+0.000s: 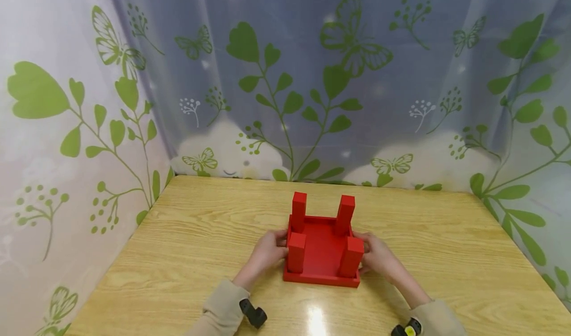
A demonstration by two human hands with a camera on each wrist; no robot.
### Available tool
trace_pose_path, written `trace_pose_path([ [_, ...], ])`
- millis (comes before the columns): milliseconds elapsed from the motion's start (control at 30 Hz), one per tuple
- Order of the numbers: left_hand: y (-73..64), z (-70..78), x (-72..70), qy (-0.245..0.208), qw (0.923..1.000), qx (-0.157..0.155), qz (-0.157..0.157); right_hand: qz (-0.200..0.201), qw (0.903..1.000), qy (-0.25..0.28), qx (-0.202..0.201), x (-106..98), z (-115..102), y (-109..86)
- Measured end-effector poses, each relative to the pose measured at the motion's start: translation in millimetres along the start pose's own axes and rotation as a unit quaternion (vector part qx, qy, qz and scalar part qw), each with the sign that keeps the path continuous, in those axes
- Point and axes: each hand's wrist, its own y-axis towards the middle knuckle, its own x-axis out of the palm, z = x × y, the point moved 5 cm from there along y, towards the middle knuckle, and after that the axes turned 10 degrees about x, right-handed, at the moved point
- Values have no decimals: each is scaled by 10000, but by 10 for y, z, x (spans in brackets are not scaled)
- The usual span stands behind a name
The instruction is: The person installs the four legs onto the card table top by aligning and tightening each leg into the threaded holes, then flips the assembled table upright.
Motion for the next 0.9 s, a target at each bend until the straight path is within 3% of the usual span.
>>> trace_pose_path([
  [167, -3, 30, -13, 562, 9980, 305, 1, 447, 9988, -185, 12, -4, -20, -11],
  [267, -8, 48, -23, 927, 9951, 348, 35, 710, 9953, -660, -77, -7, -54, -27],
  [367, -12, 88, -37, 1054, 9937, 355, 120, 1073, 9842, -1355, -397, -41, -118, -63],
  [467, -24, 139, -42, 610, 9976, 238, 204, 1382, 9719, -1741, -770, -96, -193, -100],
  [533, -30, 174, -48, 217, 9994, 167, 232, 1303, 9787, -1408, -734, -123, -220, -124],
  [700, -29, 229, -86, -634, 9977, 137, 207, 893, 9955, -282, -133, -139, -258, -154],
  [900, -18, 220, -145, -1351, 9905, 35, 236, 607, 9980, -50, -176, -130, -372, -202],
])
